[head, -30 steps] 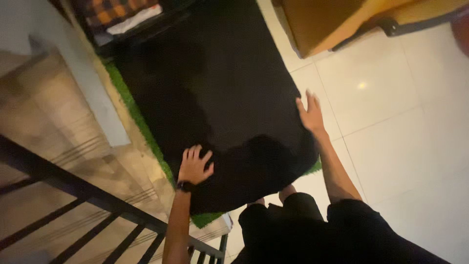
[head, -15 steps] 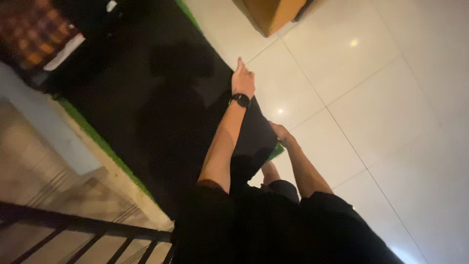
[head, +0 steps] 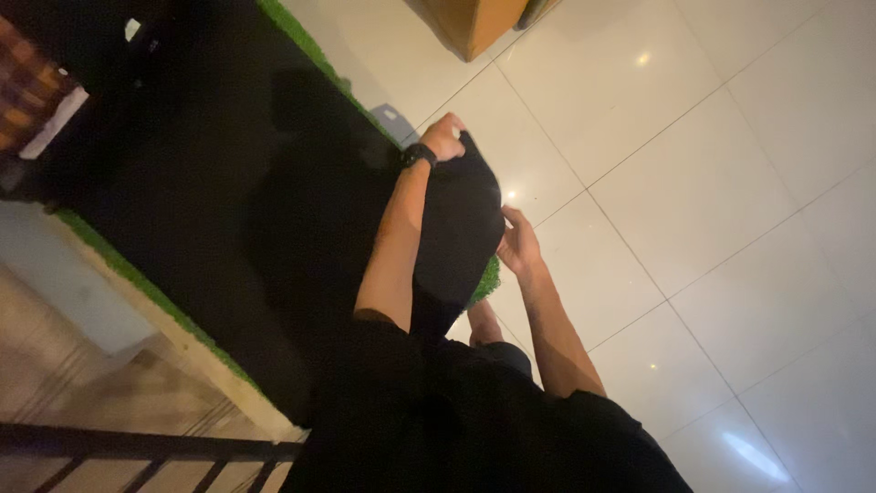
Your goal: The person spreads a black shirt on a green surface, folds the sleeves and sides inward to create a narrow strip, and then folds the strip into a rectangle before placing it into a suitcase.
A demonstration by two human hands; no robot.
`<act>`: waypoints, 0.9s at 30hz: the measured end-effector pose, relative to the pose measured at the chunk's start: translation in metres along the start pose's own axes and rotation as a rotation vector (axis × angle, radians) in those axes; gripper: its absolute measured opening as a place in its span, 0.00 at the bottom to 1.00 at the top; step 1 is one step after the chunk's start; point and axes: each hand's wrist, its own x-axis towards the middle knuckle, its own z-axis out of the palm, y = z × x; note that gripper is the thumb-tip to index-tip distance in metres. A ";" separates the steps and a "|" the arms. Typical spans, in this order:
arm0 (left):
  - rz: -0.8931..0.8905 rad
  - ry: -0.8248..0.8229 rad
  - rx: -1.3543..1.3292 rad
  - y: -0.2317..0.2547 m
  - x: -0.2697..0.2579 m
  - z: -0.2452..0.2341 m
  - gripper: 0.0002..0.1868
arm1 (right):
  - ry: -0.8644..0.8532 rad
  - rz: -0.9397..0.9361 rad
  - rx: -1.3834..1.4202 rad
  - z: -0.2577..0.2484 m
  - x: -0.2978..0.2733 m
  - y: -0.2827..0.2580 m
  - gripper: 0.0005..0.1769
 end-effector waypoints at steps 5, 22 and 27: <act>0.104 -0.016 -0.204 0.020 0.006 -0.011 0.34 | 0.004 0.179 0.000 0.049 -0.014 -0.019 0.26; 0.471 0.058 -0.026 0.112 -0.140 -0.086 0.29 | 0.206 -0.677 -1.105 0.105 -0.136 -0.018 0.23; 0.596 0.158 0.112 0.104 -0.218 -0.114 0.26 | 0.454 -0.762 -1.421 0.151 -0.193 0.018 0.15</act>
